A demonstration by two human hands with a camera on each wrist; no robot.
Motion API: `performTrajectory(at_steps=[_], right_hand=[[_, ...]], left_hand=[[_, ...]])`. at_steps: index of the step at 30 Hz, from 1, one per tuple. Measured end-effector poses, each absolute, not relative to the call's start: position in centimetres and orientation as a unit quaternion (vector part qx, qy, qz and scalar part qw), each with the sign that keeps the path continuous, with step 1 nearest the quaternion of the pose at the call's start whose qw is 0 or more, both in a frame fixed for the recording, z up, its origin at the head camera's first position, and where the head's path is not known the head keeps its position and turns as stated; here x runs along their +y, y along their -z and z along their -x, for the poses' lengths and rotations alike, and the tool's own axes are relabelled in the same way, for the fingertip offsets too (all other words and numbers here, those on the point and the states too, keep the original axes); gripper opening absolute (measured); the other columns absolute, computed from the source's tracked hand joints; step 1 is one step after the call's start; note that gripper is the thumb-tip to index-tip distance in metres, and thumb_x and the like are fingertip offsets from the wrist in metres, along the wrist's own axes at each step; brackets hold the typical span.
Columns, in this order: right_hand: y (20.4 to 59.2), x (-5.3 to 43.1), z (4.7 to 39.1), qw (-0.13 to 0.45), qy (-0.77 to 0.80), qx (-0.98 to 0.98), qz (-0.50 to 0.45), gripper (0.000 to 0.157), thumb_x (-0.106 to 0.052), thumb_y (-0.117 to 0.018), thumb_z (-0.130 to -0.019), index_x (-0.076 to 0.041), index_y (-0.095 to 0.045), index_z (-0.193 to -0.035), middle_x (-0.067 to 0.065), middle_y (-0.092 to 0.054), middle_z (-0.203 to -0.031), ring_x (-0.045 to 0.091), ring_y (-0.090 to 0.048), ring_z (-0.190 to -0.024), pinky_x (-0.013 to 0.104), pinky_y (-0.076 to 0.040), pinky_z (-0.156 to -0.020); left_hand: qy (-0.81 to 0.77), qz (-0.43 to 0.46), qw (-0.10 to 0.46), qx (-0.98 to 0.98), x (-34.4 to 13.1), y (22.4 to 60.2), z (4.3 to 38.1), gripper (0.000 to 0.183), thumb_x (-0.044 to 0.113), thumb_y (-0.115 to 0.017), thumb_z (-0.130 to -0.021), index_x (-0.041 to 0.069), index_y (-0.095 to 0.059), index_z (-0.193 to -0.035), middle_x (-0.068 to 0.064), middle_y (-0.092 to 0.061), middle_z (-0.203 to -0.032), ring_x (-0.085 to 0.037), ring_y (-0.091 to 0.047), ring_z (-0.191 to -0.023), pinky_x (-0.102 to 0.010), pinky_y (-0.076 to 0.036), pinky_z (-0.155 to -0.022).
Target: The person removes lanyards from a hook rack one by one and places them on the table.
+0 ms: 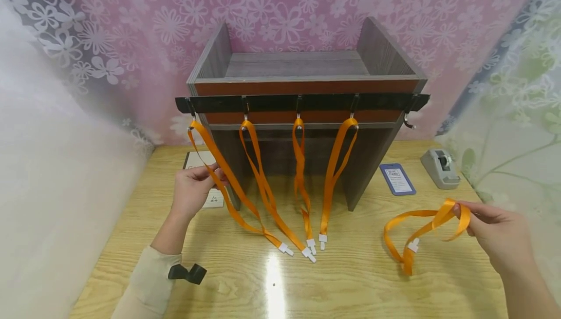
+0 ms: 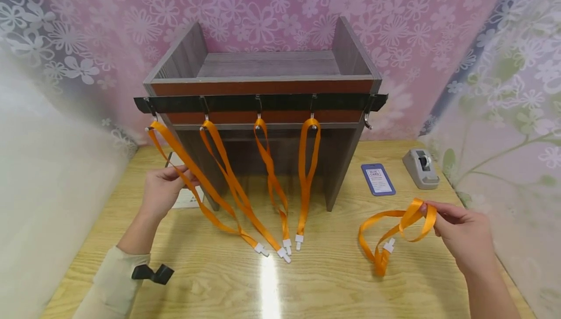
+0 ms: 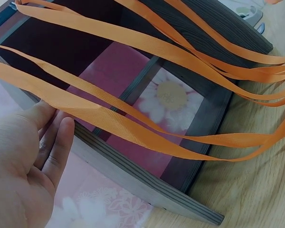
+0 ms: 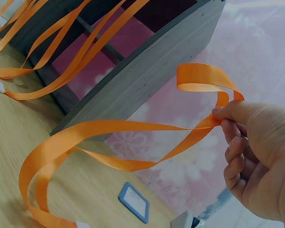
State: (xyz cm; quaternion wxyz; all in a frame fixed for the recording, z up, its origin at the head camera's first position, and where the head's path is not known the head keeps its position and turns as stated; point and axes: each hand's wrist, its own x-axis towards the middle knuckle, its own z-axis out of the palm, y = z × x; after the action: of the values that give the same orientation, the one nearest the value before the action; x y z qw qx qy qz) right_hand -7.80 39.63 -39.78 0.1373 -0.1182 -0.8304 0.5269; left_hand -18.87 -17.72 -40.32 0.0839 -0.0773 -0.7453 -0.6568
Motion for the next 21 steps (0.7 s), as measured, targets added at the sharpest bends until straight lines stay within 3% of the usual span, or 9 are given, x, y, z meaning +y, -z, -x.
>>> performTrajectory(at_steps=[5,12,21], right_hand=[[40.7,39.7,8.1,0.115,-0.545,-0.822,0.122,0.016,-0.011,-0.071,-0.093,-0.023,-0.082,-0.097,-0.021,-0.07,-0.072,0.004,-0.052,-0.056,0.016,-0.045,-0.048],[42.0,40.2,8.6,0.093,-0.49,-0.859,0.113,0.017,-0.011,-0.071,-0.093,-0.022,-0.081,-0.102,-0.034,-0.066,-0.082,0.0,-0.057,-0.062,0.015,-0.049,-0.052],[44.4,41.6,9.0,0.081,-0.454,-0.883,0.093,0.015,-0.019,-0.072,-0.094,-0.015,-0.08,-0.105,-0.038,-0.064,-0.085,-0.005,-0.061,-0.067,0.016,-0.053,-0.054]], left_hand=[[0.651,0.078,0.083,-0.751,-17.8,40.3,18.9,0.031,0.016,-0.07,-0.095,-0.011,-0.072,-0.109,0.009,-0.076,-0.073,-0.012,-0.074,-0.067,-0.029,-0.064,-0.066],[0.643,0.072,0.085,-0.757,-17.9,40.2,18.8,0.029,0.017,-0.071,-0.094,-0.008,-0.074,-0.109,0.008,-0.076,-0.071,-0.012,-0.074,-0.067,-0.029,-0.064,-0.067],[0.648,0.076,0.083,-0.753,-17.8,40.3,18.9,0.03,0.018,-0.071,-0.094,-0.009,-0.074,-0.107,0.01,-0.075,-0.07,-0.013,-0.074,-0.067,-0.029,-0.064,-0.066]])
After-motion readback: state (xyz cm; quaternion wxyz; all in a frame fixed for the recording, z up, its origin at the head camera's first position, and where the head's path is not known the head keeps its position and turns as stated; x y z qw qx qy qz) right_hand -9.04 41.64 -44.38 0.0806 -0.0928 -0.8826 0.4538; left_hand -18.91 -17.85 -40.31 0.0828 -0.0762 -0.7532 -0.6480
